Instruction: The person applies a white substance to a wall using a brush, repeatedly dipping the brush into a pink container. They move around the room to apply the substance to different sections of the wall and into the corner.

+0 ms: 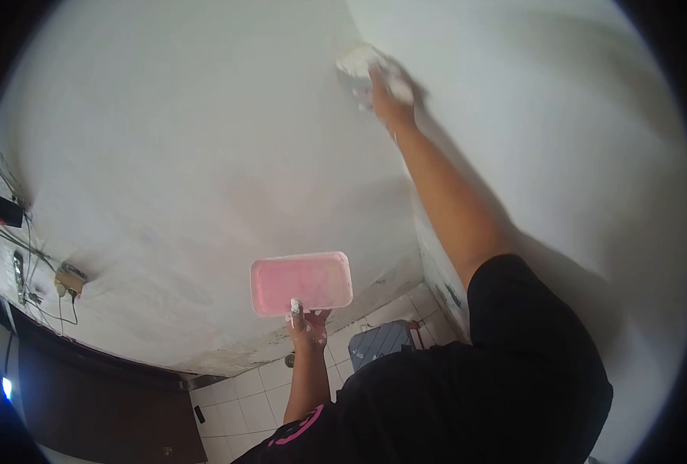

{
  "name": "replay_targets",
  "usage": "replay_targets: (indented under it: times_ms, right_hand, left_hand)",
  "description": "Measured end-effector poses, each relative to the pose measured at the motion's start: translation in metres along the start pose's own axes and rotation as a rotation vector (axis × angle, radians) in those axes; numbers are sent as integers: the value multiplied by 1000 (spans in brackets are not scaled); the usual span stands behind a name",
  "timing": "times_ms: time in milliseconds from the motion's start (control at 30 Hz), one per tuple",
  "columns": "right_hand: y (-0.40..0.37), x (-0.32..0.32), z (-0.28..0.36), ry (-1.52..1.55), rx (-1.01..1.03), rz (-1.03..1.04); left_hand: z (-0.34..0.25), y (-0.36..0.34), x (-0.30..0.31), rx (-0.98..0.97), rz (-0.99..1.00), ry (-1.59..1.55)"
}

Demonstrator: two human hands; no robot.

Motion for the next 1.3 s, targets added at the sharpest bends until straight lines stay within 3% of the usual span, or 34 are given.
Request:
replay_targets:
  times_ms: [33, 133, 167, 267, 367, 500, 700, 833, 967, 1033, 1200, 1300]
  right_hand:
    - [-6, 16, -50, -53, 23, -47]
    - [-96, 72, -165, 1, -302, -113]
    - [-144, 81, -161, 95, -419, -92]
    - [-224, 118, -186, 71, -510, -54]
    - [-273, 128, -164, 56, -613, -45]
    - [-316, 126, -101, 21, -535, -41]
    - [-395, 86, -31, 199, -377, -32]
    - [-445, 74, 23, 80, -302, 5]
    - [-476, 72, 104, -250, -229, -38]
    - [-490, 65, 129, -460, -177, 74]
    - [-531, 49, 134, -639, -3, 295]
    - [-563, 63, 139, -812, 132, 316]
  left_hand:
    - [1, -3, 3, 8, -4, -4]
    - [0, -8, 11, 17, -1, 24]
    - [-2, -11, 16, 8, -10, 19]
    - [-7, -15, 34, 13, -7, 9]
    - [-16, -16, 47, 60, 0, 6]
    - [-31, -21, 71, 162, 24, 53]
    - [-29, -26, 85, 362, 152, -16]
    - [-13, -37, 81, 429, 252, -139]
    - [-37, -70, 27, 499, 340, -208]
    - [-36, -90, 19, 526, 351, -193]
    - [-43, -144, 10, 536, 432, -209]
    - [-44, -177, 19, 512, 424, -219]
Point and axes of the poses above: each hand's wrist, its own y-axis towards the middle knuckle, its own x-axis out of the back of the hand, z = x × y, the point moved 9 cm from there along y, towards the middle knuckle, and after that the axes turned 9 degrees about -y, right-handed, at the moved point
